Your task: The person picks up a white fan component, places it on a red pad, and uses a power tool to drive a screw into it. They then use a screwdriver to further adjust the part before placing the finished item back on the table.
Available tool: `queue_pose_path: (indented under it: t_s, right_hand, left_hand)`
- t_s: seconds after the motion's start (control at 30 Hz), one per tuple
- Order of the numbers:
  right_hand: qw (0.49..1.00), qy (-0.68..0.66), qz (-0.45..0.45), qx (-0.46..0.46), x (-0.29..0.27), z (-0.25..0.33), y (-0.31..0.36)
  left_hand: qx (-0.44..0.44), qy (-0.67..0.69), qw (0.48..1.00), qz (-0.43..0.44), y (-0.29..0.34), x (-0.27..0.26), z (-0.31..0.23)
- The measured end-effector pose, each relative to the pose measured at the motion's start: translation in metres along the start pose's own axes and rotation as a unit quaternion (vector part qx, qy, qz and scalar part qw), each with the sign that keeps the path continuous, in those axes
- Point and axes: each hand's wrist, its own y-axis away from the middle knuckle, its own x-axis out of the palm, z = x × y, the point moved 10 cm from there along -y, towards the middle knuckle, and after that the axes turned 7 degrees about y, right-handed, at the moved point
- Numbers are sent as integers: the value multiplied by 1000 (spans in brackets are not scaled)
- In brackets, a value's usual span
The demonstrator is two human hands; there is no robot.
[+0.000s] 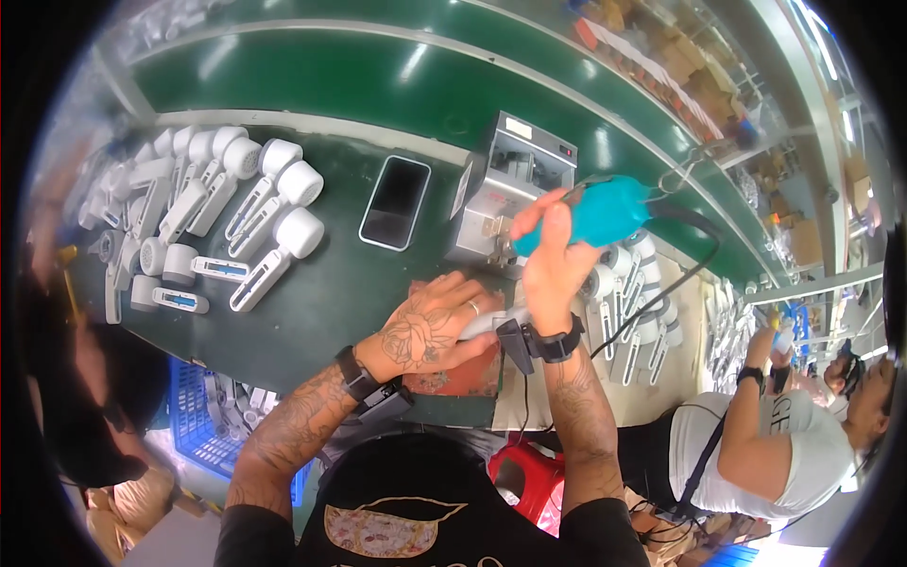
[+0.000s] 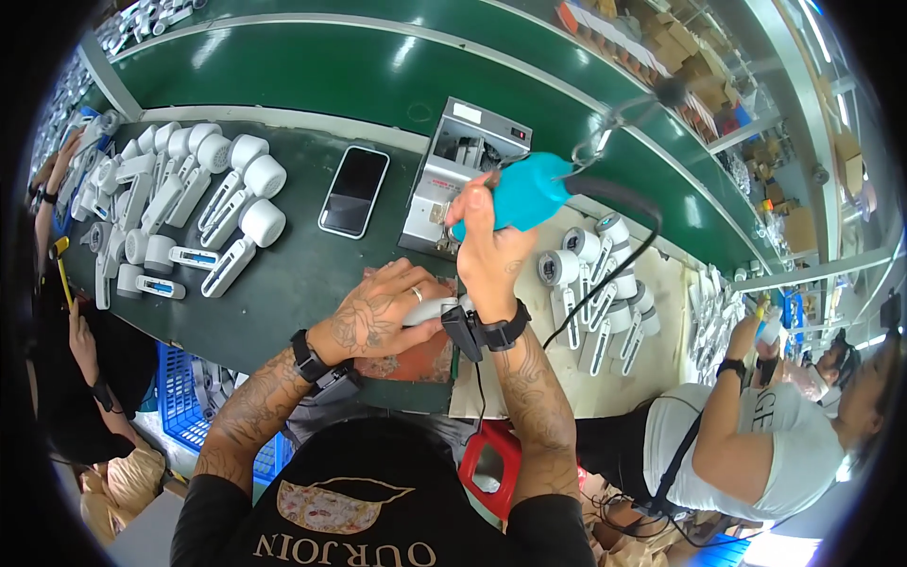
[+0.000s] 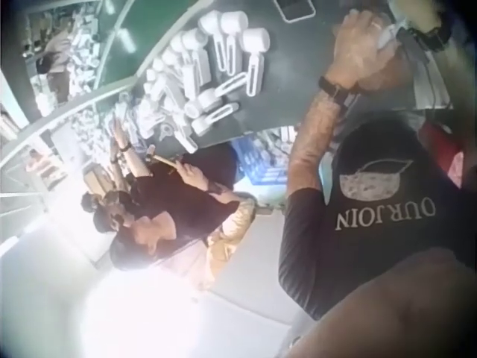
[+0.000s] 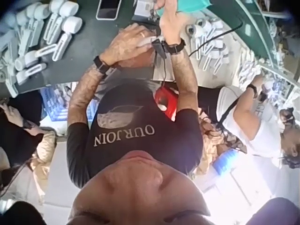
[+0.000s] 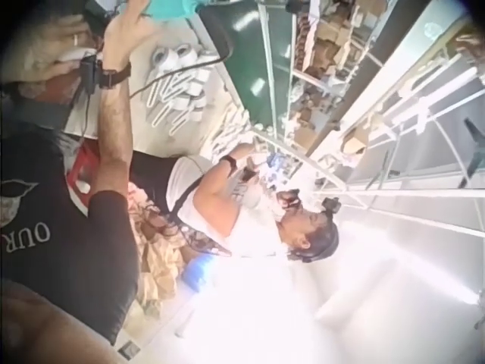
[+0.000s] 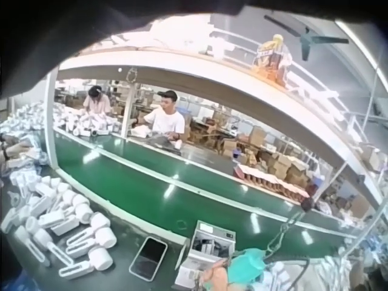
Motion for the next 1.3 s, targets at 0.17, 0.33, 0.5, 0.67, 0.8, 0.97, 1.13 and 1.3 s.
queue_pose_path:
  t_s: [0.17, 0.33, 0.5, 0.67, 0.8, 0.97, 1.13, 1.3]
  right_hand:
    - [1000, 3, 18, 17, -2, 3, 3]
    - [996, -43, 9, 78, -24, 16, 35]
    - [996, -46, 27, 75, -45, 31, 62]
    - [995, -19, 7, 97, -46, 22, 74]
    - [995, -30, 2, 99, -45, 16, 79]
    - [995, -52, 56, 69, -30, 14, 81]
    - [994, -38, 56, 84, -39, 13, 86]
    - [994, -76, 33, 75, -41, 4, 98]
  left_hand:
    - [2, 11, 1000, -2, -3, 2, -1]
    - [-25, -8, 1000, 10, -7, -3, 1]
    - [-29, -16, 999, 32, -9, 1, 0]
    - [-48, 8, 999, 14, -3, 3, 5]
    - [-70, 4, 997, 42, -4, 5, 6]
    - [-29, -25, 999, 38, -6, 3, 5]
    - [4, -41, 998, 40, -15, -1, -10]
    - [9, -34, 999, 22, -8, 3, -10]
